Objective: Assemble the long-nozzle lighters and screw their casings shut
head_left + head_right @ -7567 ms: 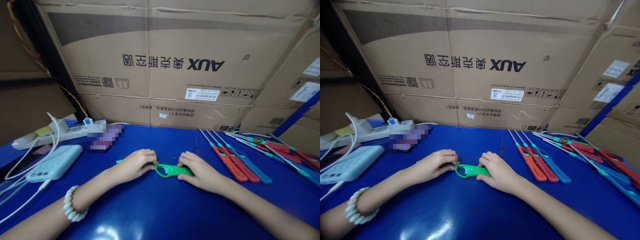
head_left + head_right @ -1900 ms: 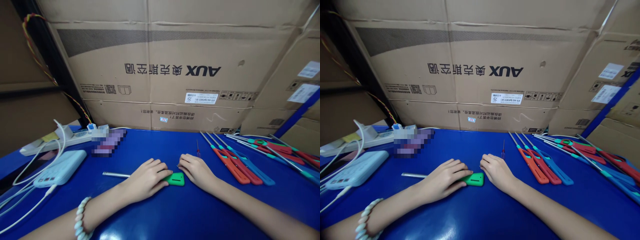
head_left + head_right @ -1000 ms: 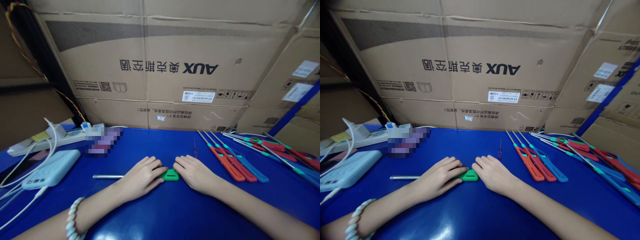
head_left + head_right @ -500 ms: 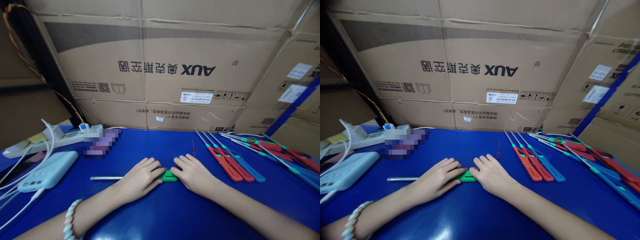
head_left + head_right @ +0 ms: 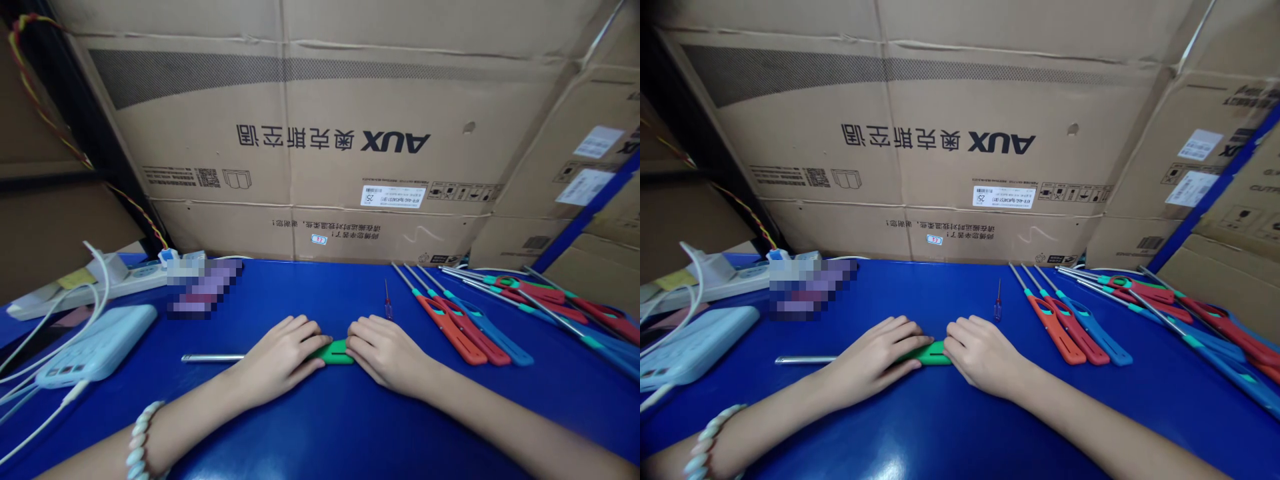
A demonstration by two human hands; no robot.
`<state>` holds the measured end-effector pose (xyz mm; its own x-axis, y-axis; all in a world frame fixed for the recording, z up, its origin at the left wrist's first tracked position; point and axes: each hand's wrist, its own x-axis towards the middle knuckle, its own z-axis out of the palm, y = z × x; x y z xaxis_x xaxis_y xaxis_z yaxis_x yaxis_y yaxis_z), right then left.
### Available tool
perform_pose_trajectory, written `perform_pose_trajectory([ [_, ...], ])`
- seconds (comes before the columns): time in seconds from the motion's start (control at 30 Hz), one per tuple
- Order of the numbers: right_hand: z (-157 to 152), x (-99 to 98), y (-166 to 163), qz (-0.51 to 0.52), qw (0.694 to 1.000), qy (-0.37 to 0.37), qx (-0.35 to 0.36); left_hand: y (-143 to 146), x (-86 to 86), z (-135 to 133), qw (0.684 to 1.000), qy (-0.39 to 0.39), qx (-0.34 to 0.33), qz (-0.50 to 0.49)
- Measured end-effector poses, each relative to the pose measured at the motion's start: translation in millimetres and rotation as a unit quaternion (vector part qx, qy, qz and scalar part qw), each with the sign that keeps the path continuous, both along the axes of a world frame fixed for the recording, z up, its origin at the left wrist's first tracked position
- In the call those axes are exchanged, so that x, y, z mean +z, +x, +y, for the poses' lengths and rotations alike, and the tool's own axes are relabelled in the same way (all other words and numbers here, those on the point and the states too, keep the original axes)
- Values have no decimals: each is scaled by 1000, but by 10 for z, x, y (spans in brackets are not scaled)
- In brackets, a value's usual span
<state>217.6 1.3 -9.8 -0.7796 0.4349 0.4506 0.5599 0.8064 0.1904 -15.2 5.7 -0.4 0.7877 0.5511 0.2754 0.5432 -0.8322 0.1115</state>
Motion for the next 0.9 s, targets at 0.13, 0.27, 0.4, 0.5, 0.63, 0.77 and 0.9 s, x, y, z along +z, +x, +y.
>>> perform_pose_trajectory([
  [0.13, -27, 79, 7, -6, 1000, -28, -10, -14, -10, 15, 1000, -1, 9, 9],
  [0.27, -35, 117, 11, -18, 998, -48, -20, -32, -26, 35, 1000, 3, 17, 13],
  [0.4, -58, 127, 2, -11, 996, -78, -35, -38, -26, 48, 1000, 3, 14, 18],
  [0.5, -70, 144, 0, 5, 995, -98, -36, -37, -16, 49, 1000, -3, 8, 18],
  [0.63, -7, 201, 72, 28, 995, -78, -58, -37, -1, 45, 1000, -16, 9, 13],
  [0.77, 140, 281, 250, -83, 981, -29, -174, -42, 1, 51, 1000, -27, 6, 5],
  [0.9, 260, 296, 388, -205, 944, -47, -253, -47, -12, 62, 1000, -26, 1, -1],
])
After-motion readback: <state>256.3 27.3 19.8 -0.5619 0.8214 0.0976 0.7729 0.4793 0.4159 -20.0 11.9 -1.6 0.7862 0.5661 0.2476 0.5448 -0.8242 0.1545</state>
